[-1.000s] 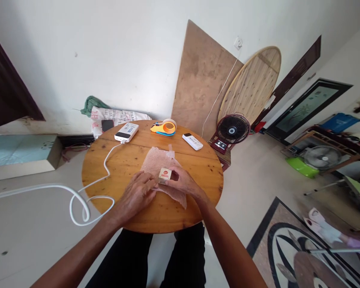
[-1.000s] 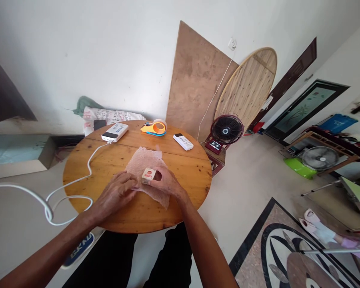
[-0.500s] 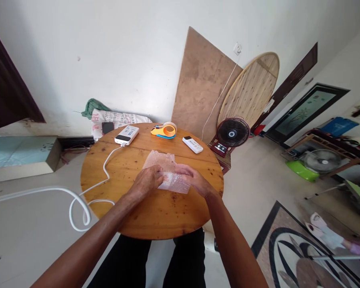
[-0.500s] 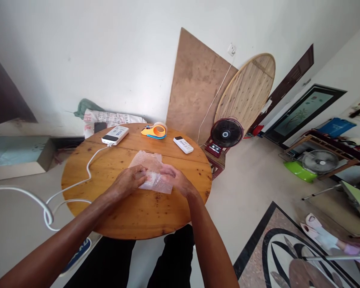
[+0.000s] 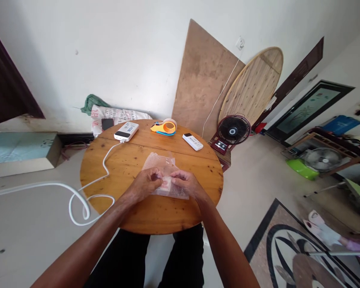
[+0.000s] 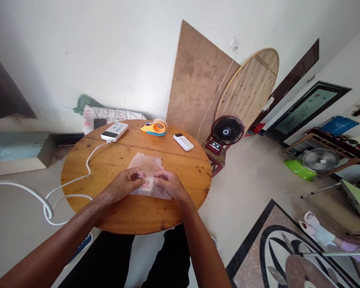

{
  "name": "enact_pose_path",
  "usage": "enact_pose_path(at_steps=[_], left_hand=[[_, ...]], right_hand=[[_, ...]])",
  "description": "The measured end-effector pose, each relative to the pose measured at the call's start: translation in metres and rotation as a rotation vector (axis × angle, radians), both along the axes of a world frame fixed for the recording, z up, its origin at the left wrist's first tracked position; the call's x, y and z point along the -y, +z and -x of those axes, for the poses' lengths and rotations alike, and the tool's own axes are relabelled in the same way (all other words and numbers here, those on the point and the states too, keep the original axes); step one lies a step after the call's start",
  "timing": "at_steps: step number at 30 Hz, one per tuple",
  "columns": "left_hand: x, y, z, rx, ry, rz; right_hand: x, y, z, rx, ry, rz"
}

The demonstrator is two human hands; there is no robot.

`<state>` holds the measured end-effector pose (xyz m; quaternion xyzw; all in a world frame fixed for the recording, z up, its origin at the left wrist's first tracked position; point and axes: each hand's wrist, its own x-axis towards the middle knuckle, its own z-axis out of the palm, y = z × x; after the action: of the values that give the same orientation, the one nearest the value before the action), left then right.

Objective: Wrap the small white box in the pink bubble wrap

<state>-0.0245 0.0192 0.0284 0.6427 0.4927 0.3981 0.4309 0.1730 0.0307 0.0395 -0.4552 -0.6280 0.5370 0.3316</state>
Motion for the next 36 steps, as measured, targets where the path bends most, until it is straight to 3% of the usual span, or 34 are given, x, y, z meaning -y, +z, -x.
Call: enact_pose_path(at_steps=[7, 14, 21, 23, 26, 30, 33, 36], left_hand=[[0.011, -0.005, -0.003, -0.085, 0.094, -0.086], [0.01, -0.002, -0.005, -0.111, 0.076, -0.038], [0.004, 0.002, -0.005, 0.039, 0.028, 0.078], [0.003, 0.001, -0.005, 0.041, 0.038, 0.053], [0.003, 0.0, -0.005, 0.023, 0.032, 0.024], [0.0, 0.0, -0.008, 0.011, -0.006, 0.002], [-0.002, 0.002, -0.005, -0.013, -0.018, -0.01], [0.003, 0.005, 0.01, -0.139, 0.035, -0.052]], right_hand=[[0.007, -0.003, -0.004, 0.051, -0.007, 0.036], [0.007, -0.007, -0.003, 0.025, -0.054, 0.047], [0.008, -0.024, -0.001, -0.075, -0.167, 0.013], [0.009, -0.025, -0.001, -0.016, -0.192, -0.078], [0.017, -0.017, 0.002, 0.229, -0.23, -0.395], [0.033, 0.005, 0.012, 0.621, -0.067, -0.832], [0.04, 0.015, 0.02, 0.799, 0.062, -0.949], [0.041, 0.018, 0.025, 0.902, 0.086, -0.964]])
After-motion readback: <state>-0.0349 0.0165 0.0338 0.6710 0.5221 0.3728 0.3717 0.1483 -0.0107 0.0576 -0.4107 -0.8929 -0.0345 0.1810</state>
